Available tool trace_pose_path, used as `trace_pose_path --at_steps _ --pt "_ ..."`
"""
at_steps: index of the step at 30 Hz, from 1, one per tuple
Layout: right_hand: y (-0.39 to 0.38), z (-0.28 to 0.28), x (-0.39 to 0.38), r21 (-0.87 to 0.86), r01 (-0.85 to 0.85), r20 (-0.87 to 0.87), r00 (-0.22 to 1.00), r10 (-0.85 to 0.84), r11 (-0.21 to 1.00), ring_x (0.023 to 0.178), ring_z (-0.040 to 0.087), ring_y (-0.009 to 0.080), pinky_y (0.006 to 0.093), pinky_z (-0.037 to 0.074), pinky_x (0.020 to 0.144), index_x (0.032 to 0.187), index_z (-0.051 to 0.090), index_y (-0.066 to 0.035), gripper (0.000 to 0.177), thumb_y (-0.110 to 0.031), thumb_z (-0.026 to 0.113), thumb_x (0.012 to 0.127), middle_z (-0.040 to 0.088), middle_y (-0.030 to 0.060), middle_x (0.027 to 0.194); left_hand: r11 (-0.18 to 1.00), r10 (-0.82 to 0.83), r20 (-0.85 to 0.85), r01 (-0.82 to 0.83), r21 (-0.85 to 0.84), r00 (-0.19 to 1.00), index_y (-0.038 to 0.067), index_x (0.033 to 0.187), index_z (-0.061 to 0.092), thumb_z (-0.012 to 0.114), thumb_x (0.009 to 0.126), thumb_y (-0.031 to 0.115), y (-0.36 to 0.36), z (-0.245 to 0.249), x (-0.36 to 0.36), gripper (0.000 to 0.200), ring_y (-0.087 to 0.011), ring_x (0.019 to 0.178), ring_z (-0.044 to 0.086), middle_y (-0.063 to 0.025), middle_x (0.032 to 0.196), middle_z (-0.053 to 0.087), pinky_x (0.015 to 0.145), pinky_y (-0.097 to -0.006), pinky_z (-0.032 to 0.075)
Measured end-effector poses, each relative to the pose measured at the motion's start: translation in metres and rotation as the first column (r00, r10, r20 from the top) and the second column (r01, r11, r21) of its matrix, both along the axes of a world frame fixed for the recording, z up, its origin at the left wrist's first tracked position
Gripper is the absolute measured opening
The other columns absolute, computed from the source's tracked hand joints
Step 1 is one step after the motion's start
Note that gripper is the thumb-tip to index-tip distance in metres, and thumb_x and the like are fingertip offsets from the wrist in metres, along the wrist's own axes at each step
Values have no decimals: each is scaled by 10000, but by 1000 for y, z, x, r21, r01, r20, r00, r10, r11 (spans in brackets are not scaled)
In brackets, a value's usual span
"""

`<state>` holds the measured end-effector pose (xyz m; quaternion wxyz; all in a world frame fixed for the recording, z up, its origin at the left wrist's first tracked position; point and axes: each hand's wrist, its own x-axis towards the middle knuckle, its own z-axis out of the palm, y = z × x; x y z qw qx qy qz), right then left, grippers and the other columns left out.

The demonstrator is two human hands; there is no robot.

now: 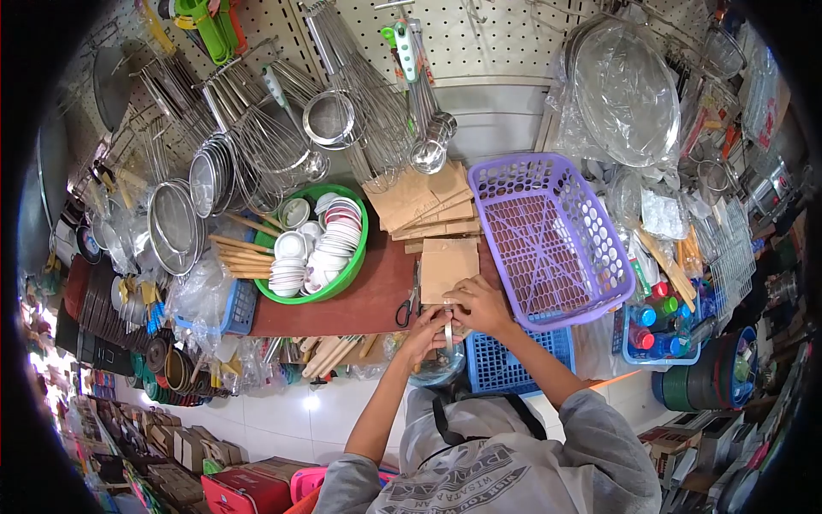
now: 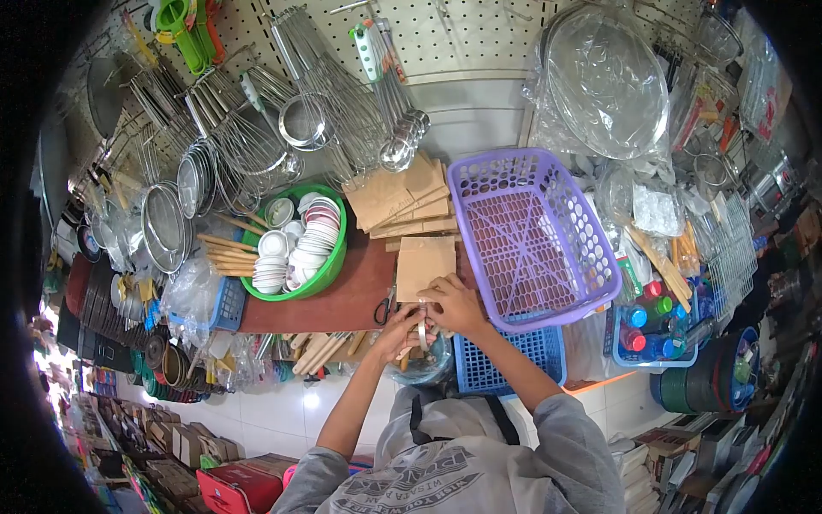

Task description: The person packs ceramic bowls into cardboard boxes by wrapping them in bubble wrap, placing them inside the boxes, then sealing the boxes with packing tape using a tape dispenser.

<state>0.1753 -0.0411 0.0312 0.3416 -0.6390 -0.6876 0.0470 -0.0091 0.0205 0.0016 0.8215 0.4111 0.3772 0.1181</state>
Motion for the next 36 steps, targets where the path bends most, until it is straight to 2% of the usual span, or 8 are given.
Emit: trace_pose_path --at_steps 5,8,11,14,23,26,32,36 --pt "1 -32 10 156 -106 14 994 105 982 1099 546 286 383 498 940 1119 760 -229 407 -124 752 726 654 42 1127 999 -25 -11 26 28 1000 87 1389 445 594 1011 268 0 3 -2 446 -282 890 738 -126 1121 678 807 -379 620" --pt "3 -41 13 176 -134 132 985 111 975 1102 545 280 382 499 936 1139 756 -240 408 -114 728 752 650 48 1149 999 -35 28 34 23 999 88 1413 423 594 1005 242 0 -3 -4 468 -281 896 737 -133 1143 677 819 -381 614" --pt "4 -35 12 215 -134 140 985 105 967 1088 557 271 381 501 911 1139 760 -244 399 -118 717 762 659 50 1144 1000 -9 62 8 23 998 92 1431 406 594 997 221 -3 2 -5 491 -278 891 736 -135 1145 677 828 -384 610" --pt "5 -37 14 203 -115 54 993 106 972 1072 571 256 378 499 887 1140 763 -249 387 -131 710 775 669 36 1123 999 -12 52 9 52 999 98 1440 399 588 993 207 -3 8 -3 498 -273 885 734 -138 1142 676 822 -386 613" --pt "4 -30 12 180 -60 107 993 41 982 1059 588 240 392 485 857 1141 765 -278 377 -145 709 792 684 16 1103 999 11 50 -12 32 999 100 1452 387 595 979 182 -1 9 -1 523 -265 871 733 -159 1122 681 791 -380 624" --pt "7 -37 13 202 -50 96 995 32 978 1082 566 202 389 420 855 1107 769 -296 331 -191 693 802 675 -19 1117 998 12 66 -16 56 998 92 1460 374 597 986 187 -2 3 -2 533 -266 883 732 -165 1126 682 795 -381 622" --pt "8 -38 13 174 -32 39 999 26 984 1101 556 224 405 414 863 1089 775 -267 298 -172 687 820 677 -8 1101 998 -1 62 -3 61 998 79 1479 347 622 997 231 -3 -3 -3 575 -273 931 729 -174 1134 681 833 -387 607" --pt "8 -31 11 186 -35 48 999 26 982 1071 571 259 396 473 883 1070 781 -225 309 -105 700 797 684 25 1086 993 33 54 -39 114 998 70 1483 342 641 991 260 -5 -14 -2 606 -256 933 725 -177 1156 680 855 -389 591"
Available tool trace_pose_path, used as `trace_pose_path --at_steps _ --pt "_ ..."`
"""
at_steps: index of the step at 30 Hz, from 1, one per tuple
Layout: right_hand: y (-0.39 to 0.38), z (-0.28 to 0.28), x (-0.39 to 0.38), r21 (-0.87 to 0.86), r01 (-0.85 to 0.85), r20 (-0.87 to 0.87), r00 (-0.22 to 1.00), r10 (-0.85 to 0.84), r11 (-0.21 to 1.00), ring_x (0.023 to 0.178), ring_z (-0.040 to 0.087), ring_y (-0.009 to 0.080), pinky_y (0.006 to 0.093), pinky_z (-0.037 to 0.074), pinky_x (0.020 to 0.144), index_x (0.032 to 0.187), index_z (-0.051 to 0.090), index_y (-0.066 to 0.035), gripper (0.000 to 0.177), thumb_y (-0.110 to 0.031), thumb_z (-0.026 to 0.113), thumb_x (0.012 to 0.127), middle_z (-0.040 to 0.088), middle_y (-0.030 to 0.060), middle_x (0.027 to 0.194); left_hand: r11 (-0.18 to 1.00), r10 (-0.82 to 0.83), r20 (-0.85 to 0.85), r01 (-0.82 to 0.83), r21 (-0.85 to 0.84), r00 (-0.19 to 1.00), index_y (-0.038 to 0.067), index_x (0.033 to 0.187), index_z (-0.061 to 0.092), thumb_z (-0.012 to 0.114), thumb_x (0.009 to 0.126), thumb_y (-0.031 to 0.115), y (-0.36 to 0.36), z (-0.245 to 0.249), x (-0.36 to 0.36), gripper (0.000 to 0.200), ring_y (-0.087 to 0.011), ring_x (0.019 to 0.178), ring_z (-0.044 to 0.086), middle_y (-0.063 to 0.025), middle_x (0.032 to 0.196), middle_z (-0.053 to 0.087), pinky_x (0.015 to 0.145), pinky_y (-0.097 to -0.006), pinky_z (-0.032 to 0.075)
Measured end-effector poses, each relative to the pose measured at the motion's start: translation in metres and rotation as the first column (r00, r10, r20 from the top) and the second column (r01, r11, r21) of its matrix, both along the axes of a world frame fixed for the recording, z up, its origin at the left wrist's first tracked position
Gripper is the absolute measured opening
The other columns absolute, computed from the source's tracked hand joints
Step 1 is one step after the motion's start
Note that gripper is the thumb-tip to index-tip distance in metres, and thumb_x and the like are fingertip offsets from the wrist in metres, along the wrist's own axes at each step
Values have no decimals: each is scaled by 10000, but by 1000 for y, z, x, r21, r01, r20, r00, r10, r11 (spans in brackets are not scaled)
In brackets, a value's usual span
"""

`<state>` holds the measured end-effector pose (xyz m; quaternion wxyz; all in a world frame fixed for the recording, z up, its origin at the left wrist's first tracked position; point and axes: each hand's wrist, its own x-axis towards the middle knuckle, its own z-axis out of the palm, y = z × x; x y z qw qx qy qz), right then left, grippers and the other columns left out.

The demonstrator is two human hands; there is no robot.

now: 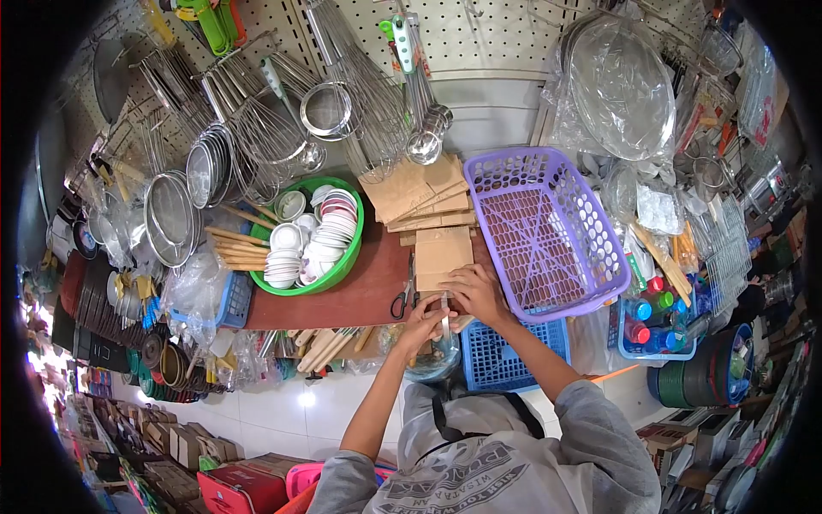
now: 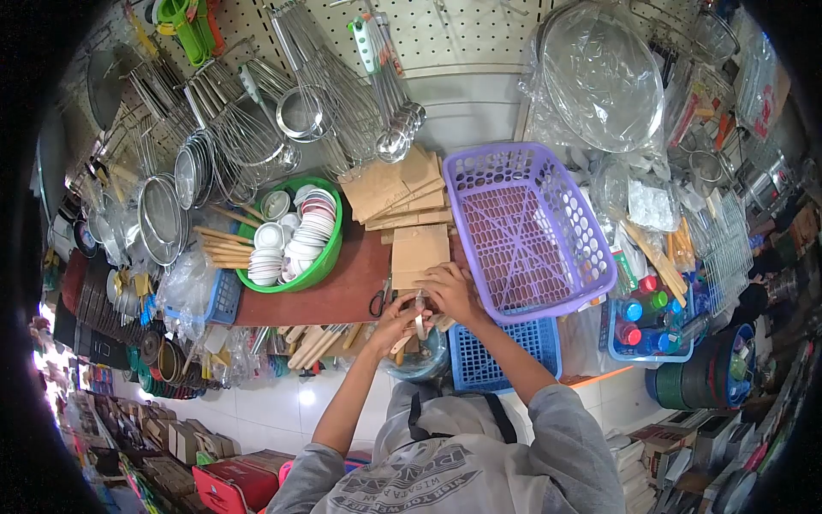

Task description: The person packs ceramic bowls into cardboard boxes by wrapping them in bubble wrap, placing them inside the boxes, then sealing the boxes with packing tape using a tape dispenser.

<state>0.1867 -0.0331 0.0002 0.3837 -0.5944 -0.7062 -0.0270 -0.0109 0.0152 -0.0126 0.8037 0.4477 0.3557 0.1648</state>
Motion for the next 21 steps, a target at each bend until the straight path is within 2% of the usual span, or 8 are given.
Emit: trace_pose_path --at_steps 4,9,11,12,13,16,19,21 --pt "1 3 -1 2 -8 -46 999 8 1000 1063 566 269 399 470 891 1047 781 -188 283 -88 691 799 683 35 1076 992 17 -54 -10 122 998 65 1419 433 660 981 278 -1 -4 -2 537 -188 885 678 -108 1057 685 796 -322 559" --pt "4 -8 -2 -12 1 -58 998 -1 1000 1079 549 244 402 427 885 1024 780 -210 251 -126 691 805 674 4 1079 861 312 -119 -228 454 942 81 1225 581 737 917 245 6 -16 -12 382 -121 740 550 -26 821 584 686 -287 465" --pt "0 6 -4 -36 7 -46 999 -9 999 1065 559 266 395 458 917 1034 779 -182 261 -98 695 801 678 34 1080 577 472 -295 -39 816 831 96 1169 599 757 863 237 16 -28 -22 372 -196 848 559 -58 896 582 800 -368 453" --pt "-1 8 -5 -44 6 -47 999 -8 999 1063 557 265 394 457 922 1036 778 -185 265 -99 696 800 676 31 1082 397 570 -336 106 912 750 104 1141 608 767 836 233 19 -27 -27 367 -234 901 563 -74 934 582 857 -408 447" --pt "0 10 -5 -52 5 -48 999 -8 999 1062 556 264 393 456 926 1038 777 -188 268 -101 697 798 674 28 1084 463 566 -394 117 879 724 135 1158 607 762 781 222 21 -27 -30 417 -328 1038 522 -118 1051 553 967 -485 377" --pt "4 4 -4 -35 -14 -59 998 12 999 1051 552 262 395 458 928 1043 775 -197 278 -104 697 793 667 18 1079 383 653 -480 292 876 586 148 1158 608 754 800 222 21 -22 -32 394 -338 1031 528 -135 1092 545 956 -469 396" --pt "6 2 -4 -25 -25 -65 998 23 999 1039 549 261 398 461 924 1041 775 -198 283 -102 693 787 661 13 1068 416 633 -544 352 839 550 162 1170 608 757 799 237 24 -14 -33 407 -352 1059 519 -145 1115 534 961 -471 402" --pt "6 1 -4 -23 -28 -62 998 27 999 1033 547 260 398 464 920 1039 775 -198 289 -98 693 781 659 14 1064 431 594 -540 331 840 597 156 1179 607 774 777 254 32 -28 -39 446 -362 1074 539 -156 1139 545 950 -479 430"
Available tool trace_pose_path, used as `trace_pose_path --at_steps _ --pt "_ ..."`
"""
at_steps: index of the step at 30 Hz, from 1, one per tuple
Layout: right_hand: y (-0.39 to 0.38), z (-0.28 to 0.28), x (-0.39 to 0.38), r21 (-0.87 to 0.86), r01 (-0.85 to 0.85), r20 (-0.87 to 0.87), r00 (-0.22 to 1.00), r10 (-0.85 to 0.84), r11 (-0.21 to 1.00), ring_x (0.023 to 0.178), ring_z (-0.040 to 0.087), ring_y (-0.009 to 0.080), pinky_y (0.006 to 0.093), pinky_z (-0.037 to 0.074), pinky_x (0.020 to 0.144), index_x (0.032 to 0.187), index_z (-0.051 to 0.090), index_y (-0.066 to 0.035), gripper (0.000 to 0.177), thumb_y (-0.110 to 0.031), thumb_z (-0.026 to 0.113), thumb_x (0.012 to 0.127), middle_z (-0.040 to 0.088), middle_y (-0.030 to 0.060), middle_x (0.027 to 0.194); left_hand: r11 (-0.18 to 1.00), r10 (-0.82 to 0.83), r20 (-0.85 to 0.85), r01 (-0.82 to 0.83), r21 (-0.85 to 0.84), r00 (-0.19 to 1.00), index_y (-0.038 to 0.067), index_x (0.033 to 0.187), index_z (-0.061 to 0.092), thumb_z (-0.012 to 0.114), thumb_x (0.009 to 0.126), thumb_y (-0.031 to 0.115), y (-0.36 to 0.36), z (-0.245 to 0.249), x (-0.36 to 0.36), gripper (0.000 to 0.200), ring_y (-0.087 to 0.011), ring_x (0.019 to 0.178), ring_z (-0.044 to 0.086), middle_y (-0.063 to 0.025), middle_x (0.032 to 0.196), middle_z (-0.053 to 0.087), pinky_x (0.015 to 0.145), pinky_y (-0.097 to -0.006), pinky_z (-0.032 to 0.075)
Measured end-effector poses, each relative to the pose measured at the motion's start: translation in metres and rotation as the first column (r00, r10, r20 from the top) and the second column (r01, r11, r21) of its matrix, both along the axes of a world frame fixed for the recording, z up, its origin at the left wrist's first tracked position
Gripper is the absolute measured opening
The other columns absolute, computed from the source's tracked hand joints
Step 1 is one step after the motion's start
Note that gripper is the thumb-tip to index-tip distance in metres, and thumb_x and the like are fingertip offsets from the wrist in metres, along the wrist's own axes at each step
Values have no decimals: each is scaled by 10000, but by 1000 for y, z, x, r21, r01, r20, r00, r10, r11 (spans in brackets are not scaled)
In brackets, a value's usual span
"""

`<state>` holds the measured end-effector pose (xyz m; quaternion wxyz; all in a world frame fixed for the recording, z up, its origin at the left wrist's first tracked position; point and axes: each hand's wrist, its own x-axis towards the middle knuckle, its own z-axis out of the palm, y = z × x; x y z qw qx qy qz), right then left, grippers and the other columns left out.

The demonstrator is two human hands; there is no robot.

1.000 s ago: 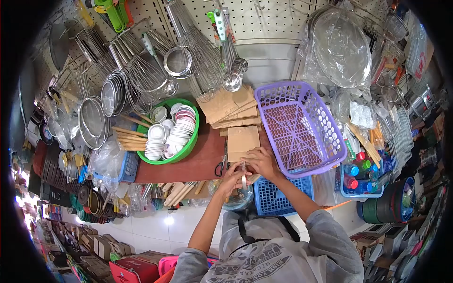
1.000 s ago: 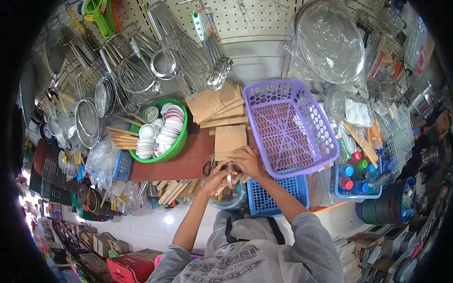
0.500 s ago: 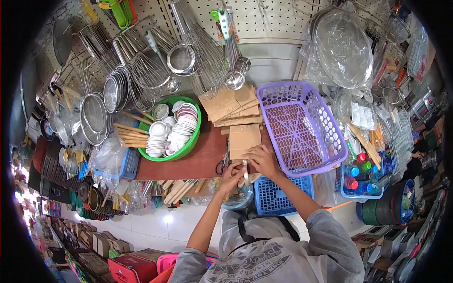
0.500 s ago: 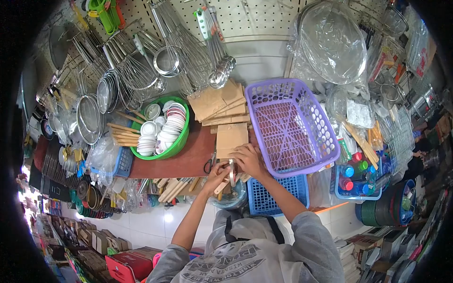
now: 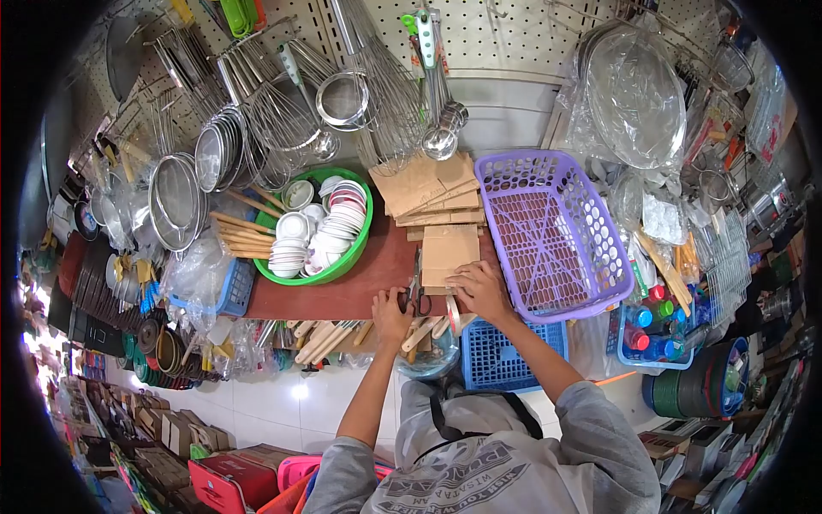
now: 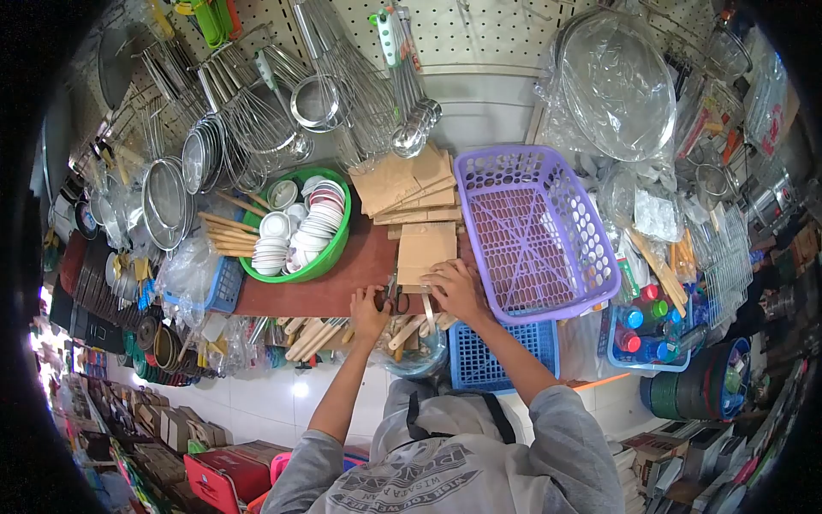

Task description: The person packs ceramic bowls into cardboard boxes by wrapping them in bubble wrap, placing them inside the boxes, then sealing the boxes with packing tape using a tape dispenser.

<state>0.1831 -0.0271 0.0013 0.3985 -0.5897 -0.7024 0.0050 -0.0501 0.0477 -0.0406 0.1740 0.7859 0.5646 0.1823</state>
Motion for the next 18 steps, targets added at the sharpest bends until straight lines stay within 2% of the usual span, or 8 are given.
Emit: trace_pose_path --at_steps 1,4,7,10,13,16,18 --pt "1 -2 0 4 -2 4 1000 2 1000 1032 547 260 397 465 918 1040 775 -197 293 -96 694 778 658 14 1063 1000 -19 22 19 -16 1000 154 1183 606 783 766 262 4 -5 -3 466 -367 1082 549 -161 1151 551 944 -483 444" --pt "0 1 0 -4 8 12 1000 -8 1000 1027 549 262 392 468 918 1032 774 -187 290 -91 699 769 655 18 1064 996 -55 106 63 -65 993 88 1170 600 810 711 269 12 -9 -8 536 -412 1013 623 -177 1020 667 892 -482 498" --pt "2 0 -1 6 -1 -24 1000 1 1000 1034 546 272 395 467 930 1001 763 -154 256 -84 700 763 645 38 1056 970 -85 75 100 -224 994 34 1169 591 815 699 280 16 1 -16 576 -425 882 678 -196 953 702 822 -450 546" --pt "3 -5 1 11 -10 -25 1000 11 1000 1042 549 276 397 469 937 973 752 -129 227 -80 702 756 637 50 1056 971 -58 238 110 -211 969 19 1177 525 745 789 195 17 -12 -28 480 -302 747 689 -144 767 681 725 -432 554" --pt "2 -4 1 9 -5 -40 999 5 1000 1043 557 268 396 471 933 948 747 -127 210 -75 700 750 645 44 1060 858 131 549 183 -480 825 24 1135 463 695 839 133 14 -14 -37 391 -206 704 679 -119 771 655 637 -371 541" --pt "-3 4 0 6 -7 -47 999 7 1000 1048 564 270 392 470 939 944 743 -122 215 -58 680 748 649 50 1061 836 -10 574 322 -445 819 29 1107 399 632 893 100 6 18 -43 325 -144 627 632 -97 760 611 547 -329 505" --pt "-5 9 -1 -12 -15 -47 999 15 1000 1060 563 281 396 468 947 955 735 -114 225 -56 675 747 645 59 1066 847 -87 577 365 -387 812 31 1118 384 593 922 99 6 21 -41 294 -135 591 590 -90 752 587 522 -298 479"
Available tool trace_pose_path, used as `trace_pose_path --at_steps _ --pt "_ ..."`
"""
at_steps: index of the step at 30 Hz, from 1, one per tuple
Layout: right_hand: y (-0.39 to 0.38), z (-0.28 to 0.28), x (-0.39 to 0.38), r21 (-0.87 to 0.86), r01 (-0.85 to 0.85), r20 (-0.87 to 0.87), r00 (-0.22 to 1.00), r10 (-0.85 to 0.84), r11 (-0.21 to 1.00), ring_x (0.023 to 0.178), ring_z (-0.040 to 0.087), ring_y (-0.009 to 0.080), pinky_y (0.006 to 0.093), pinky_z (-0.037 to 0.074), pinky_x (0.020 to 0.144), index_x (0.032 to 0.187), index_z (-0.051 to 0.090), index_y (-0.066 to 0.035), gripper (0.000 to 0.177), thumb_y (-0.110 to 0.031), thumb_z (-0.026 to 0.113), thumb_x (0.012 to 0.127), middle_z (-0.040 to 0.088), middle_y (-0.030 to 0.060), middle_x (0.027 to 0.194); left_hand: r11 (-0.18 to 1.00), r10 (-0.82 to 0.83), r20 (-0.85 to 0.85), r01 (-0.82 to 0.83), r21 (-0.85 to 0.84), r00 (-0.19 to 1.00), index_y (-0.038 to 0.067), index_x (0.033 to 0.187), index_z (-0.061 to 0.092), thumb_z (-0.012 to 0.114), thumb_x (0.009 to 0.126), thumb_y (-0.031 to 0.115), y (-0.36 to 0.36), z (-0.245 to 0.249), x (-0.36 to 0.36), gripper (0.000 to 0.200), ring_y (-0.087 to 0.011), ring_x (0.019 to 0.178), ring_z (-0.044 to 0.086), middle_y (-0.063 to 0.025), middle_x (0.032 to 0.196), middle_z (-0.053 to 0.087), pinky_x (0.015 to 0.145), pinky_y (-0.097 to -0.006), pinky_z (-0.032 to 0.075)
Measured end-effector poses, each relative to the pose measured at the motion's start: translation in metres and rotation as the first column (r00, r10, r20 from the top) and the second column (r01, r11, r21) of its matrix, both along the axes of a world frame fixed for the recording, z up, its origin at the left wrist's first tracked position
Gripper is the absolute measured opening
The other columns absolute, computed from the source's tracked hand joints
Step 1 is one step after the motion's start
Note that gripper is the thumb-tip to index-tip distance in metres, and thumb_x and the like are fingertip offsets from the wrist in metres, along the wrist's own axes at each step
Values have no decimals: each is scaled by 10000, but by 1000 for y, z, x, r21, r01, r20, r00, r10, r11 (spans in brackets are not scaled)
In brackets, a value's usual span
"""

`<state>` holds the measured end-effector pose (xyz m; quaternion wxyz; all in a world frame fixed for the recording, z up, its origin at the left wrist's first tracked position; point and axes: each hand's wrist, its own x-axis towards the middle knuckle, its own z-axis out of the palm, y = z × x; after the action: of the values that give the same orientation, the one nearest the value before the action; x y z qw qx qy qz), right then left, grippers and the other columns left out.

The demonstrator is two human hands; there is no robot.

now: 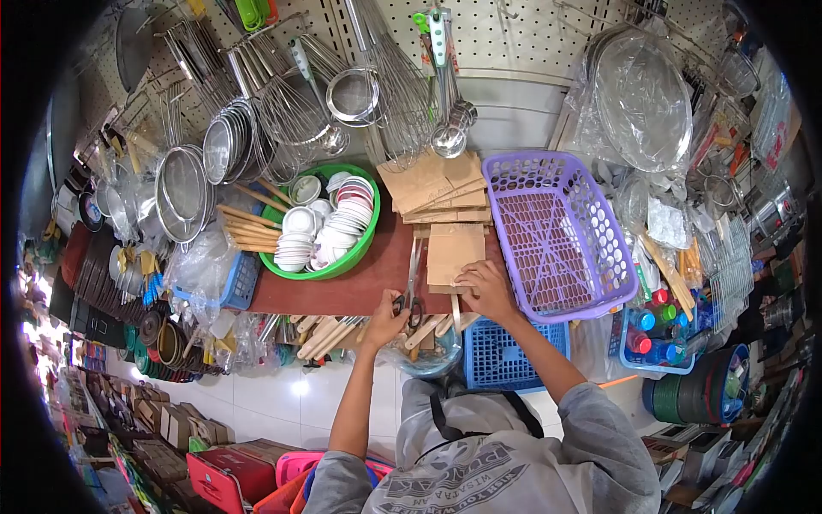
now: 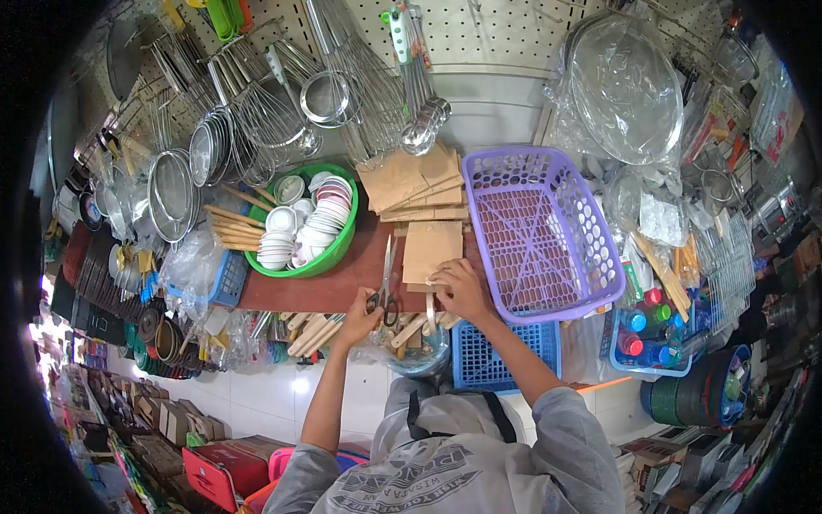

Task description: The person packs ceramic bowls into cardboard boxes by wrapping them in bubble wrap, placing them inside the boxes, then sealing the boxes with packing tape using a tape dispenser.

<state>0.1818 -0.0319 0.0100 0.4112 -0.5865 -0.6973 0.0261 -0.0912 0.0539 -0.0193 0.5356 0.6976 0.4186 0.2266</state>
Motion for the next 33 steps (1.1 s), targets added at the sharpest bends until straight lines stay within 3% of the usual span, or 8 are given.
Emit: trace_pose_path --at_steps 4,11,15,16,23,26,29,33 --pt "-5 9 -3 -42 9 -45 999 -11 999 1075 559 297 410 466 941 965 715 -104 196 -95 688 771 633 72 1050 983 -2 186 36 -178 983 40 1114 378 500 973 67 -12 44 18 188 -120 572 521 -73 752 557 527 -270 448" --pt "-23 54 -26 -66 88 -117 989 -95 994 889 593 260 367 480 812 916 636 -45 185 -197 726 858 591 76 863 999 -35 300 27 32 953 68 1122 385 454 1028 67 -37 64 61 116 -96 725 518 -39 815 553 659 -249 447" --pt "-32 61 -35 -282 8 -331 938 -105 959 746 636 199 329 515 699 988 612 -49 348 -282 796 806 631 61 864 993 -10 285 -23 112 958 59 1161 370 476 1033 93 -45 63 78 169 -127 839 543 -53 942 489 728 -276 476" --pt "-34 59 -35 -278 5 -371 922 -112 961 716 642 185 317 517 674 1008 607 -48 380 -289 809 795 641 62 864 994 35 410 10 -107 912 63 1172 370 492 1033 117 -50 71 82 193 -131 843 511 -48 959 437 764 -283 461" --pt "-36 52 -28 -293 -12 -539 828 -155 956 793 668 132 270 538 696 1136 597 -48 458 -198 834 773 690 76 941 996 -76 283 61 63 956 56 1185 390 540 1017 222 -56 60 97 280 -170 1049 424 -65 1075 393 971 -292 356" --pt "-35 42 -18 -232 -119 -529 848 -23 965 815 678 122 270 544 710 1200 594 -42 467 -132 805 793 705 81 959 973 -151 119 126 196 981 50 1220 421 573 998 241 -57 58 99 330 -206 1065 426 -89 1117 405 1003 -300 334" --pt "-39 41 -18 -250 -150 -691 720 -68 956 846 684 121 282 553 741 1196 634 -40 429 -59 748 783 648 66 937 945 -21 42 6 327 999 51 1209 452 607 979 252 -60 66 97 342 -212 1082 438 -101 1127 429 997 -316 354" --pt "-37 20 -4 -283 -211 -689 723 -45 936 828 653 86 257 549 718 1319 570 -44 518 -42 755 836 647 31 912 953 226 117 -245 177 967 60 1176 475 649 952 313 -54 27 89 380 -238 1092 434 -97 1110 450 970 -381 348"
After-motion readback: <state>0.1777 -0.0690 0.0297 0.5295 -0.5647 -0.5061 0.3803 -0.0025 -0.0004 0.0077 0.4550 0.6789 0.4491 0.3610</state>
